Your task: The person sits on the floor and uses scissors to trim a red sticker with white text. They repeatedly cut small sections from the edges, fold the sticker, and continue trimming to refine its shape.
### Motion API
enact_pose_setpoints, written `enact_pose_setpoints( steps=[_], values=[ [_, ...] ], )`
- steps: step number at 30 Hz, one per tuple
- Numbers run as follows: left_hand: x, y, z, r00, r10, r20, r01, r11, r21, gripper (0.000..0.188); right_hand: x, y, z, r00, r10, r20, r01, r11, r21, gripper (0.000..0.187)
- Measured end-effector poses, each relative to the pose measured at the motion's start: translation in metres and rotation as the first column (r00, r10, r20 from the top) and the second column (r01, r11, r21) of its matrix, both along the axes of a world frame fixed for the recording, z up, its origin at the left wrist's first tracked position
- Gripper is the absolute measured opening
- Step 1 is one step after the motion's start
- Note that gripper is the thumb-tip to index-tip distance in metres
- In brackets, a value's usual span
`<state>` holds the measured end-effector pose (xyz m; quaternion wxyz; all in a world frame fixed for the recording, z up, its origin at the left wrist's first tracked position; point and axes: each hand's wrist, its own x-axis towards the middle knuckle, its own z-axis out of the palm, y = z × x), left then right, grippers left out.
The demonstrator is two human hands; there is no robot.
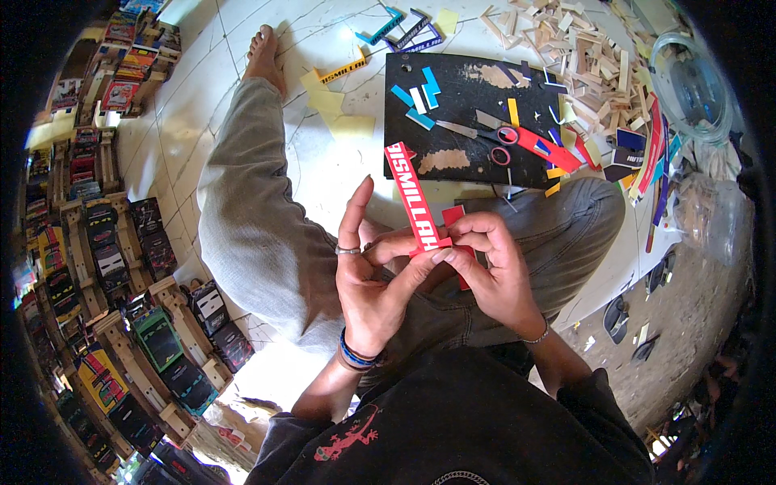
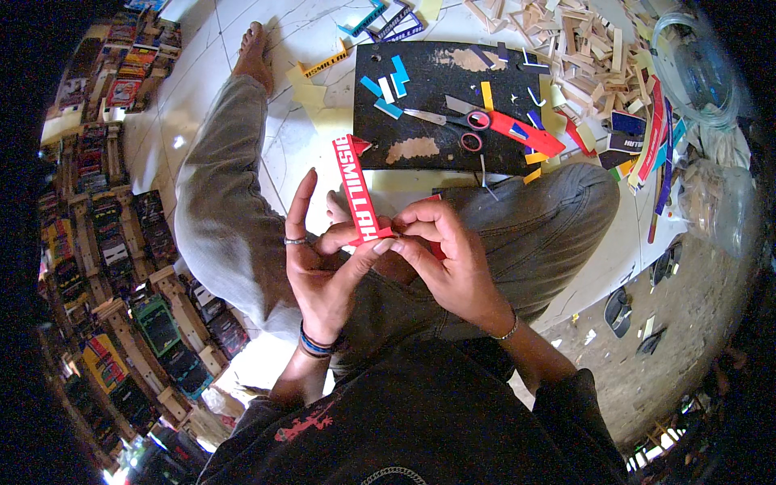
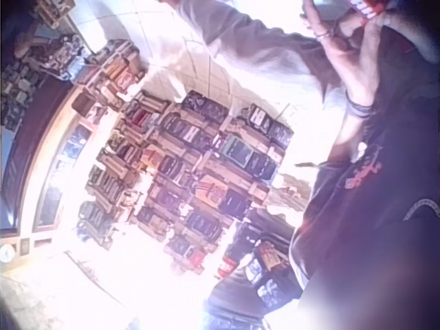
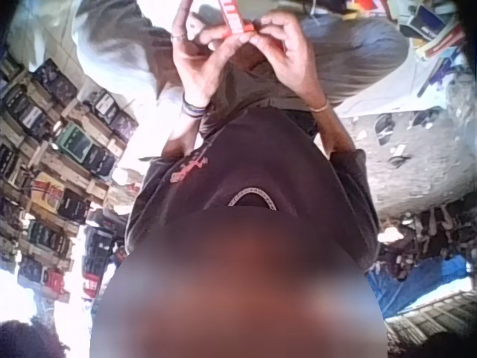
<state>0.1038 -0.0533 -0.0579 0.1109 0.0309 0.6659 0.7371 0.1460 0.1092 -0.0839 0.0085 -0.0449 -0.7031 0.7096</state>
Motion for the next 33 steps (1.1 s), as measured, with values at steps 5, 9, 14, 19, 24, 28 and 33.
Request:
enact_pose_setpoints(
  steps=[5,9,14,19,24,28,33],
  values=[
    [0.000,-0.003,-0.002,0.995,-0.055,-0.081,0.048,0.996,-0.078,0.100,0.004,0.005,-0.002,0.995,0.075,0.065,-0.076,0.997,0.009,0.033],
    [-0.001,-0.004,-0.001,0.989,-0.117,-0.092,0.097,0.975,-0.201,0.100,0.003,0.009,-0.004,0.997,0.065,0.030,-0.066,0.997,0.028,0.030],
    [0.002,-0.001,0.001,0.995,-0.101,-0.012,0.100,0.993,-0.065,0.095,-0.003,0.013,-0.001,0.998,0.046,-0.031,-0.036,0.966,0.257,0.021],
    [-0.001,-0.003,-0.004,0.981,-0.181,-0.065,0.179,0.983,-0.042,0.076,-0.009,0.014,0.005,0.976,0.055,-0.210,0.042,0.900,0.434,0.014],
    [0.002,-0.002,-0.007,0.980,-0.173,0.096,0.150,0.965,0.215,0.073,-0.013,0.018,0.006,0.973,0.109,-0.205,0.005,0.873,0.487,0.016],
    [0.000,-0.002,-0.006,0.983,-0.176,0.055,0.163,0.969,0.185,0.073,-0.016,0.021,0.004,0.964,0.138,-0.225,-0.002,0.855,0.518,0.018],
    [0.002,0.003,-0.005,0.983,-0.160,0.087,0.133,0.959,0.251,0.074,-0.017,0.020,0.003,0.968,0.099,-0.229,0.030,0.864,0.503,0.017]
  ],
)
